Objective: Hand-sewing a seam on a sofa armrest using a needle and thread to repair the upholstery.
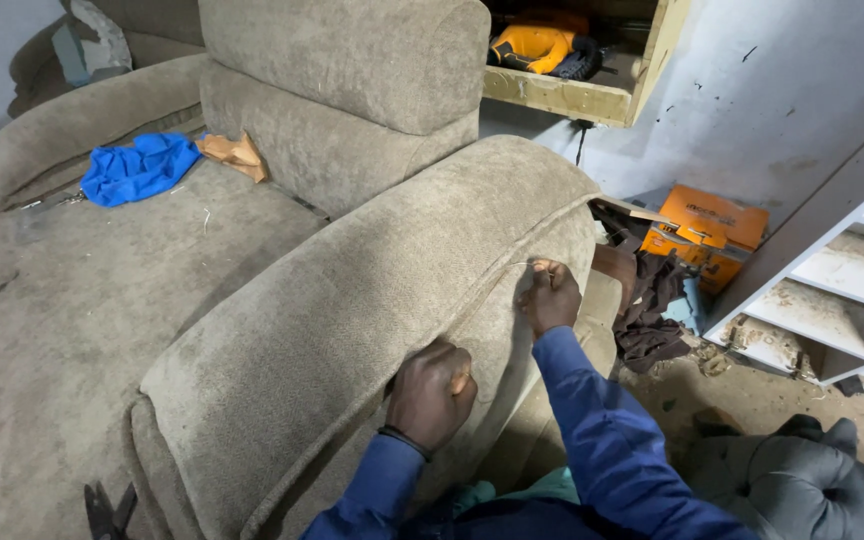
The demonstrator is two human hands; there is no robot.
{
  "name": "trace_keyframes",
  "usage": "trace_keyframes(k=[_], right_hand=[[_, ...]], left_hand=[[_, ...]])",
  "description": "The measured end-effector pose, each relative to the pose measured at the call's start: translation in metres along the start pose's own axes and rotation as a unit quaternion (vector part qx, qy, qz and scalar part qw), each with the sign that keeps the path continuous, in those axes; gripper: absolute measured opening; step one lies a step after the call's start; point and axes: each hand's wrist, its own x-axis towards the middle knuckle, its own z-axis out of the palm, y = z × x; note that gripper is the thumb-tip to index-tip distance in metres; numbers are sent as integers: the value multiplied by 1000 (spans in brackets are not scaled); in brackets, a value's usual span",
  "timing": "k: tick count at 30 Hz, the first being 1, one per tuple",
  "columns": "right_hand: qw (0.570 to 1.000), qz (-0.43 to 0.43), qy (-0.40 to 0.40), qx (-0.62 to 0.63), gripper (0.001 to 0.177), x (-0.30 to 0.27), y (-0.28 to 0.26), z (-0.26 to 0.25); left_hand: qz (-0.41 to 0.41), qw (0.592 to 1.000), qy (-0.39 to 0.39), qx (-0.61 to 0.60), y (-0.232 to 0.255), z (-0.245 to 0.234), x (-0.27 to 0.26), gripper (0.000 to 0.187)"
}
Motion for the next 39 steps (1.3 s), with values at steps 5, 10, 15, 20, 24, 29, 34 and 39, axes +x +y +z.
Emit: trace_keyframes(k=[5, 10, 15, 20, 24, 29, 34, 39], right_hand=[[994, -18, 82, -69, 26, -11, 1, 4], [993, -37, 82, -73, 21, -7, 7, 7], [991, -55, 73, -100, 24, -4, 5, 3], [998, -25, -52, 14, 17, 0, -9, -5], [993, -17, -104, 53, 20, 1, -18, -9], [990, 9, -124, 70, 18, 9, -19, -9], [970, 25, -230, 69, 14, 37, -13, -19], [956, 33, -287, 43, 17, 52, -5, -23]], left_hand=[[-13, 1000, -13, 13, -2, 0, -1, 31], [-6, 999, -11, 31, -2, 2, -1, 30], [-4, 1000, -12, 22, 0, -1, -1, 29], [-14, 999, -18, 29, -3, 2, -2, 26], [-3, 1000, -15, 24, 0, 0, 0, 26], [1, 1000, -13, 28, -2, 1, -1, 31], [-7, 1000, -11, 23, -3, 2, -3, 28], [-28, 999, -21, 37, 1, 3, -4, 25]])
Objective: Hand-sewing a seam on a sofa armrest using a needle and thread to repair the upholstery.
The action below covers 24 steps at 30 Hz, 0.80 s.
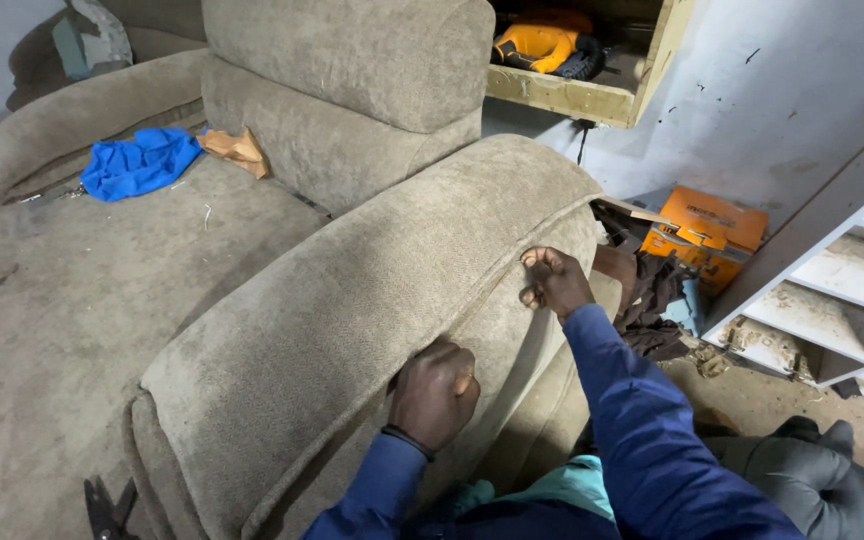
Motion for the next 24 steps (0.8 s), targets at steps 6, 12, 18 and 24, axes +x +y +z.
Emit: trace_keyframes(k=[6, 12, 18, 24], right_hand=[[998, 0, 38, 40, 10, -13, -4, 9], [997, -12, 45, 57, 9, -7, 1, 8], [998, 7, 59, 6, 15, -7, -6, 11], [998, 31, 45, 14, 13, -4, -4, 9]], left_hand=[[-8, 999, -42, -18, 36, 1, 8, 30], [35, 993, -100, 46, 48, 5, 58, 36], [43, 959, -104, 259, 13, 2, 124, 25], [50, 926, -119, 354, -12, 32, 142, 21]])
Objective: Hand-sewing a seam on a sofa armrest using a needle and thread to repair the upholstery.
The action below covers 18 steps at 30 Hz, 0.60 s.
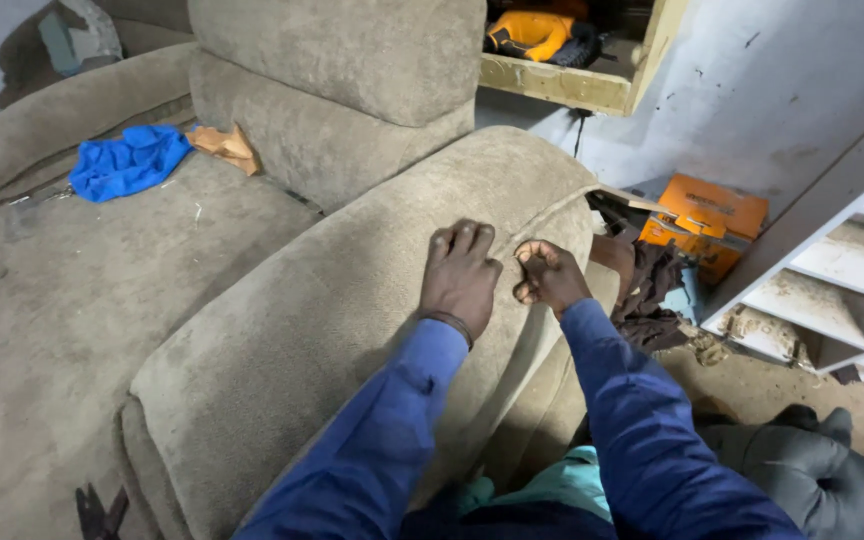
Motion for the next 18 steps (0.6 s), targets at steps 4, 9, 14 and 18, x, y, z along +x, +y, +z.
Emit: trace_keyframes(k=[4, 9, 14, 18], right_hand=[[1000, -9, 26, 10, 14, -8, -1, 3], [999, -11, 31, 23, 12, -4, 2, 0], [999, 9, -38, -8, 11, -4, -21, -11], [998, 18, -54, -12, 12, -4, -28, -8]], left_hand=[[-2, 998, -53, 35, 7, -4, 5, 26], [-1, 995, -88, 55, 9, -11, 4, 28], [-5, 994, -81, 67, 10, -11, 2, 29], [-3, 993, -89, 75, 10, -6, 5, 30]])
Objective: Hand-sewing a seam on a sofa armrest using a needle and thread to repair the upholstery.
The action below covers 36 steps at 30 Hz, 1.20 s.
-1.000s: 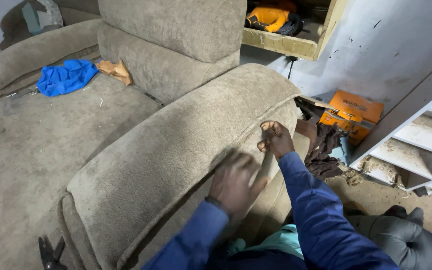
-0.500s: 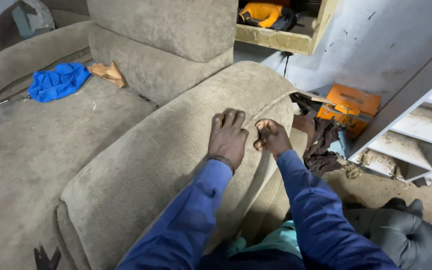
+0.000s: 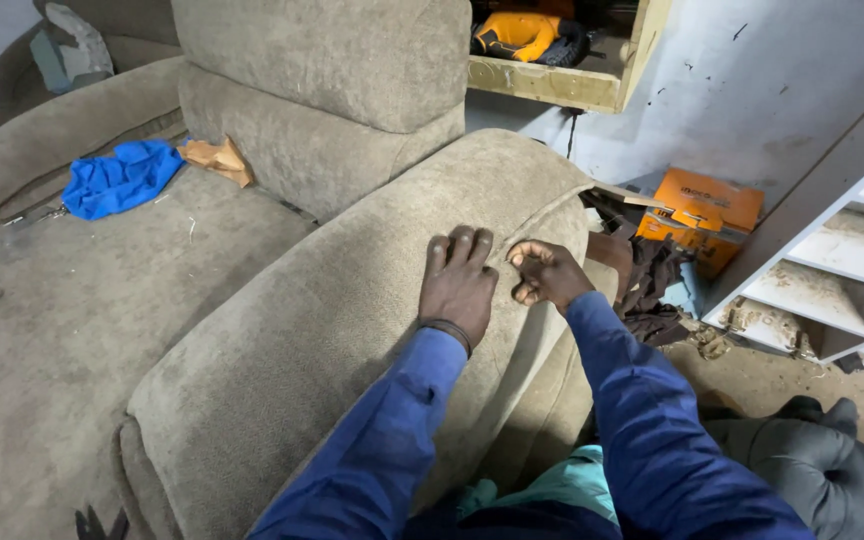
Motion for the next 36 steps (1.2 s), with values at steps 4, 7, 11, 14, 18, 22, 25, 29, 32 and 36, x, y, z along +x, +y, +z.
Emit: trace_keyframes(k=[4, 7, 11, 14, 18, 22, 25, 29, 32, 36], right_hand=[[999, 16, -36, -30, 14, 5, -4, -3], [998, 46, -40, -13, 27, 11, -5, -5], [945, -19, 14, -326, 41, -1, -29, -17], [898, -26, 46, -436, 36, -7, -41, -24], [872, -80, 65, -478, 15, 1, -31, -19], [887, -99, 42, -450, 12, 21, -11, -4], [889, -125, 35, -439, 13, 22, -7, -6], [894, -113, 101, -421, 19, 26, 10, -3], [860, -178, 200, -435, 52, -31, 1, 30], [847, -300, 182, -400, 52, -94, 12, 81]], left_hand=[[4, 1000, -28, 13, 3, -10, 1, 33], [7, 998, -58, 26, 3, -19, -2, 34], [3, 996, -87, 16, 3, -23, -1, 35], [3, 995, -93, 22, 4, -20, 3, 36], [1, 997, -71, 18, 4, -9, 5, 35], [0, 998, -57, 20, 3, -7, 5, 33], [-2, 999, -47, 9, 3, -7, 8, 32], [1, 999, 14, -37, -1, 10, 11, 26], [17, 995, 67, -73, -4, 31, 13, 20], [19, 985, 95, -140, -5, 35, 3, 22]])
